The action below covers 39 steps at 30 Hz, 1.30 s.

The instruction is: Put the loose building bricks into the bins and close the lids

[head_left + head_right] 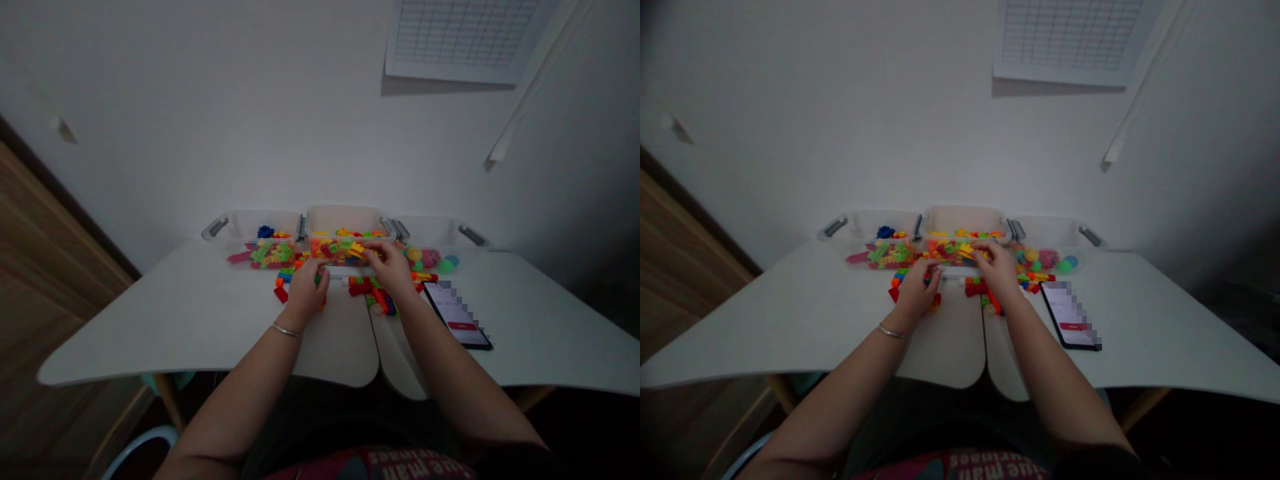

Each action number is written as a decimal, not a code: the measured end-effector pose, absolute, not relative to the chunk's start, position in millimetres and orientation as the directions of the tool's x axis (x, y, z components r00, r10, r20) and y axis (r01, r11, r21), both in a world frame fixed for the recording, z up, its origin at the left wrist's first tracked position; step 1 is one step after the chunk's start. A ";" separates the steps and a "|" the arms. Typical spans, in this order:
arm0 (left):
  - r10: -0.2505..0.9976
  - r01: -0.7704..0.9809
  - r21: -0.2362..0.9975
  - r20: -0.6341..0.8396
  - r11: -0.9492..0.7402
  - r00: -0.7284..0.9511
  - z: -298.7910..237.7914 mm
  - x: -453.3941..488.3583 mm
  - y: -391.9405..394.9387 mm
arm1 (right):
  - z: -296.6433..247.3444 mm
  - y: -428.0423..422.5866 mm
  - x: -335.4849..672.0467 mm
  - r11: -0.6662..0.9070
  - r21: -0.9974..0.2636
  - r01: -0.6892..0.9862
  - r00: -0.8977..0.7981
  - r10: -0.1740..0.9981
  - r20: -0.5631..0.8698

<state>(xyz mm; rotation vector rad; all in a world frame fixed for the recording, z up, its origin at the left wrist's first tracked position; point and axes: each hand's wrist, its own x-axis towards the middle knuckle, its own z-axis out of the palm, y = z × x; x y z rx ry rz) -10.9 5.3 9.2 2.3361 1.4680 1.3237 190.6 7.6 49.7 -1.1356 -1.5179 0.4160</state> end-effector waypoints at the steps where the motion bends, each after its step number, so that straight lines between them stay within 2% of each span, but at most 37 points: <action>1: 0.771 0.711 0.470 0.617 -0.522 0.159 9.3 -10.6 5.2 | 57.6 12.4 194.7 0.465 -0.743 0.481 0.128 0.802 0.584; 6: 0.765 0.722 0.455 0.623 -0.521 0.160 11.6 -10.6 4.7 | 84.9 43.9 197.3 0.447 -0.575 0.685 0.096 0.727 0.680; 13: 0.775 0.731 0.468 0.618 -0.497 0.131 13.2 -13.4 6.1 | 82.4 62.1 171.5 0.441 -0.441 0.782 -0.088 0.778 0.622; 20: 0.776 0.746 0.468 0.622 -0.474 0.103 13.8 -14.9 5.5 | 79.2 57.5 166.9 0.318 -0.305 0.898 -0.095 0.816 0.570; 28: 0.784 0.744 0.490 0.617 -0.455 0.074 13.4 -14.3 6.1 | 83.6 52.4 163.7 0.186 -0.210 0.960 -0.048 0.846 0.531; 34: 0.783 0.735 0.494 0.616 -0.465 0.080 12.1 -14.2 8.1 | 82.6 51.4 163.2 0.203 -0.145 0.968 -0.085 0.815 0.573; 39: 0.819 0.791 0.460 0.566 -0.403 0.088 8.0 -15.3 10.5 | 80.4 48.5 163.9 0.191 -0.095 0.977 -0.117 0.854 0.508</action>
